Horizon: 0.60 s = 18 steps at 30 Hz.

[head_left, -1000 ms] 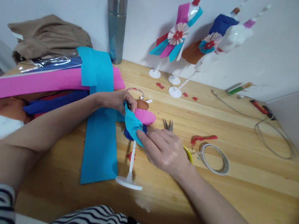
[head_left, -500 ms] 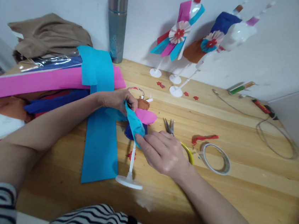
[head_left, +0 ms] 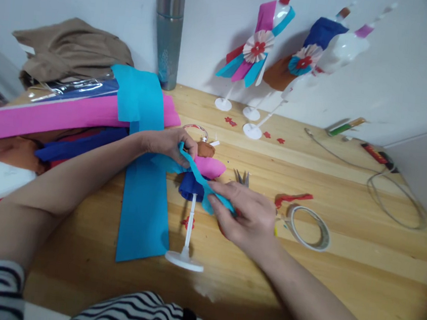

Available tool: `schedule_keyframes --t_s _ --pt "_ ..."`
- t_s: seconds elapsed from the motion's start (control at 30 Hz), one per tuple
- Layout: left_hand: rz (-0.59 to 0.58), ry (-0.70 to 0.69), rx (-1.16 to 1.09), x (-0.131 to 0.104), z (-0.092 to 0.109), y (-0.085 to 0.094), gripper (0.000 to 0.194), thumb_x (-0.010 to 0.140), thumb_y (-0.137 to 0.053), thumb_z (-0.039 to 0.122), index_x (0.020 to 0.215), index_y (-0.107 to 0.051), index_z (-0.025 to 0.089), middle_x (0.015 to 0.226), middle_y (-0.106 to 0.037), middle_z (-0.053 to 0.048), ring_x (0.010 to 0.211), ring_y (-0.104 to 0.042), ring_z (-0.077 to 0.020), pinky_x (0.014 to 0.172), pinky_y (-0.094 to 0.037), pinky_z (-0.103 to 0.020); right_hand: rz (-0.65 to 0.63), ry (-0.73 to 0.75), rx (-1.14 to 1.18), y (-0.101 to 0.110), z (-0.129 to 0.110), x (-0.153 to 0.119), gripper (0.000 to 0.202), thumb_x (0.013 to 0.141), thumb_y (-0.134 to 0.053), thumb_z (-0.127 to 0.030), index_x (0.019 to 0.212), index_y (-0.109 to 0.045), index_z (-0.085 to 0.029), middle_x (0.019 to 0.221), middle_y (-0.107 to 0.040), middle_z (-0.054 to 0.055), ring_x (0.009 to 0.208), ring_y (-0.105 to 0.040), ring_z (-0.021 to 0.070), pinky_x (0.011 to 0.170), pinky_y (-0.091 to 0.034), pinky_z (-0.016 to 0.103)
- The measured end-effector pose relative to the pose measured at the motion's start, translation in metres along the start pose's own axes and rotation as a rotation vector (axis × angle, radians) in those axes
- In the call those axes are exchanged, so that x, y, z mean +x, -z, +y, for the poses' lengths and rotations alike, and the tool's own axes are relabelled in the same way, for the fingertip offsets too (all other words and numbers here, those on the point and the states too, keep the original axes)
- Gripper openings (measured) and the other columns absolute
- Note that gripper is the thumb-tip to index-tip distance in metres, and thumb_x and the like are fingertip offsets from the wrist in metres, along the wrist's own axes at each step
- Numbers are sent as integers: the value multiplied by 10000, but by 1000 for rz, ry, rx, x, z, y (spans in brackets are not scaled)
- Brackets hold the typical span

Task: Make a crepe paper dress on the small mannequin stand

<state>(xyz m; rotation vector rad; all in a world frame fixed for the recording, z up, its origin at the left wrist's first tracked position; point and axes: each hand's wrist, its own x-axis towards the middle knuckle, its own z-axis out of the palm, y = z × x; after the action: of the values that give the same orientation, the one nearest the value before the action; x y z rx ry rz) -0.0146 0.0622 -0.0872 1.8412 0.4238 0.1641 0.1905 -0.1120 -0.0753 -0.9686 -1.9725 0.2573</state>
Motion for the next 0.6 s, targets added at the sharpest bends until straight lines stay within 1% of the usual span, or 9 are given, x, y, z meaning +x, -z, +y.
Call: schedule_keyframes --t_s 0.07,0.13,0.2,0.3,0.43,0.53,0.6 --pt "16 20 -42 -2 1 -1 352 571 -898 404 704 -729 125 691 -682 -34 629 -582 -112 602 -474 -194 4 -240 118 2 -1 2 135 880 -635 -211 978 -724 -241 764 -742 30 596 -656 158 538 -537 289" --pt "58 59 -116 -4 2 -4 362 575 -895 402 718 -722 118 678 -674 -27 621 -573 -115 598 -481 -209 34 -471 202 4 2 5 111 847 -662 -286 920 -738 -251 771 -746 28 618 -669 182 555 -546 312" --pt "115 118 -204 -6 4 -6 387 588 -883 435 712 -709 113 668 -670 -25 617 -570 -121 613 -495 -233 82 -627 252 6 10 8 133 801 -685 -331 879 -737 -237 770 -740 33 640 -668 201 564 -542 327" --pt "166 172 -318 -7 6 -10 392 620 -861 462 715 -698 118 669 -666 -19 640 -584 -136 666 -511 -264 92 -739 247 8 27 12 147 757 -696 -343 827 -718 -215 734 -708 34 625 -629 199 560 -516 325" --pt "178 163 -352 -5 9 -14 347 645 -848 428 712 -695 125 653 -649 -13 662 -602 -145 688 -508 -263 50 -807 221 8 44 14 151 729 -685 -335 788 -692 -196 660 -641 12 571 -564 166 541 -474 300" --pt "180 95 -362 -3 11 -16 329 661 -834 421 744 -699 132 782 -690 -24 726 -627 -143 740 -519 -256 31 -835 258 8 45 15 178 712 -693 -342 797 -692 -185 665 -640 11 574 -556 157 548 -468 294" --pt "193 57 -330 -1 11 -17 337 658 -828 432 760 -706 134 858 -702 -36 771 -641 -152 765 -528 -261 29 -869 331 8 41 17 193 716 -703 -365 792 -682 -189 652 -632 7 555 -544 148 518 -450 281"
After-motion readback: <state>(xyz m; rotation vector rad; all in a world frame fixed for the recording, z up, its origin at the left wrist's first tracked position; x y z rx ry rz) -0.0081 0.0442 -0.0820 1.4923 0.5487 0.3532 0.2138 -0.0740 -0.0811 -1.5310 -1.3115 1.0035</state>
